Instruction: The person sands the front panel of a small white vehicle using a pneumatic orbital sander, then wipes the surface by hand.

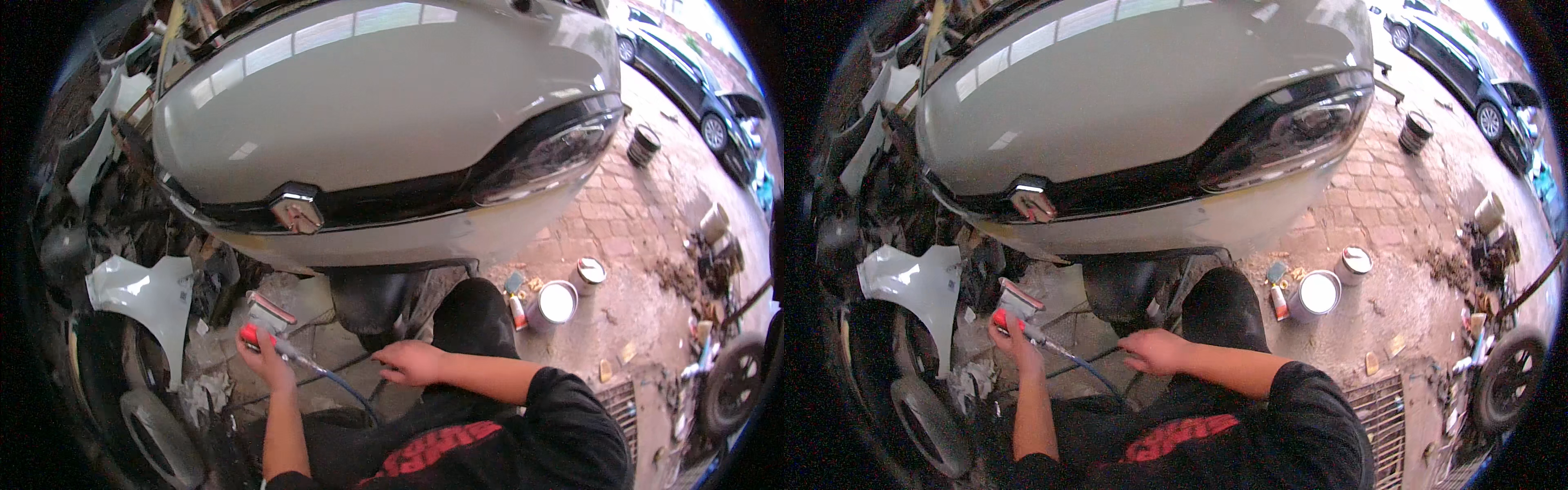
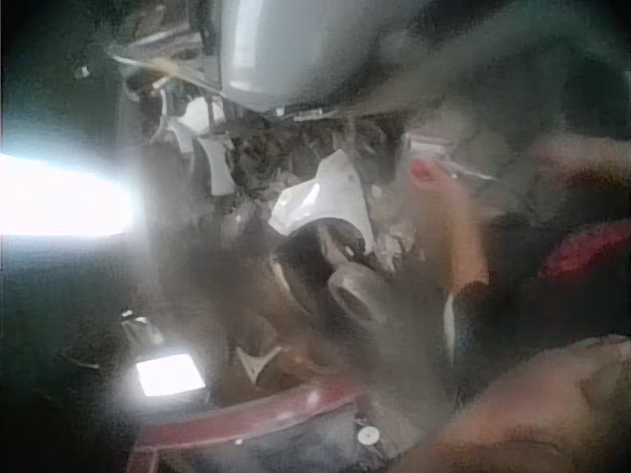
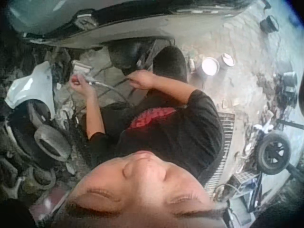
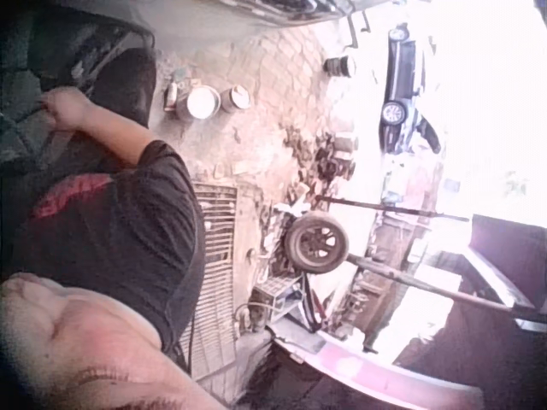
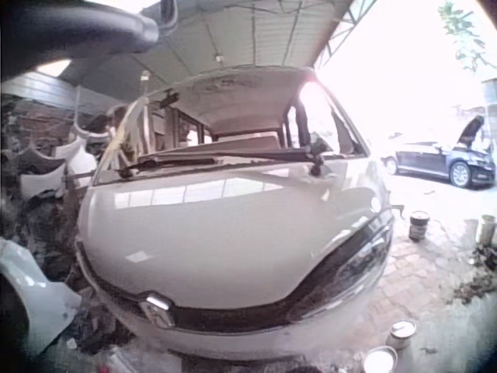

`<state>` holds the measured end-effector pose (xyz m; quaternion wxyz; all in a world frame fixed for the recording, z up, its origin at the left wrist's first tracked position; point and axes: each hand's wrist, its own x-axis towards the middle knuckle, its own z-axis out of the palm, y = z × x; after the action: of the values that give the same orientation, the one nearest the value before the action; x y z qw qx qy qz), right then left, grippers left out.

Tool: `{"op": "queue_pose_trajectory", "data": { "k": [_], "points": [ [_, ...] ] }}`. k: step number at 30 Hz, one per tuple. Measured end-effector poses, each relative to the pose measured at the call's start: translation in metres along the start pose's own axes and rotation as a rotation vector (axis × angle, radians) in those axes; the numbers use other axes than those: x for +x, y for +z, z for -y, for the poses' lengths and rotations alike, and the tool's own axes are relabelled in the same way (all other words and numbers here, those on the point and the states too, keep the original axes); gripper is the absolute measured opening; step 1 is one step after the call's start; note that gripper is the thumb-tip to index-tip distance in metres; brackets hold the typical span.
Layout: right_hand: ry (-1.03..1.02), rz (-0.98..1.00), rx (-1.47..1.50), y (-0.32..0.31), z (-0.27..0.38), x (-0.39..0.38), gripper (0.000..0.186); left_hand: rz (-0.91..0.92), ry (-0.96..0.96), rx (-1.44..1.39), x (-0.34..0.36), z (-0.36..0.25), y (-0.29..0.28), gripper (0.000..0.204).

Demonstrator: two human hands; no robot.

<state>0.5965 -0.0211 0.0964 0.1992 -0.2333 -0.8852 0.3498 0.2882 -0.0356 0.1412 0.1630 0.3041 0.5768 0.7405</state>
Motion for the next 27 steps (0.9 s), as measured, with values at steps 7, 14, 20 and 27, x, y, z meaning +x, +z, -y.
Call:
{"op": "queue_pose_trajectory", "data": {
  "k": [7,14,20,27],
  "points": [
    [-0.323,-0.524,-0.060,-0.040,0.050,-0.023,0.043,0.289,0.283,0.125,-0.092,-0.069,0.026,0.078],
    [-0.272,-0.801,-0.019,-0.047,0.091,-0.078,0.074,0.639,0.546,0.071,-0.161,-0.101,0.094,0.089],
    [-0.072,-0.883,-0.022,-0.063,0.095,-0.118,0.118,0.921,0.743,0.111,-0.204,-0.132,0.139,0.090],
    [0.138,-1.327,-0.108,-0.095,0.068,-0.134,0.096,1.454,0.783,0.318,-0.221,-0.161,0.166,0.094]
  ]
}}
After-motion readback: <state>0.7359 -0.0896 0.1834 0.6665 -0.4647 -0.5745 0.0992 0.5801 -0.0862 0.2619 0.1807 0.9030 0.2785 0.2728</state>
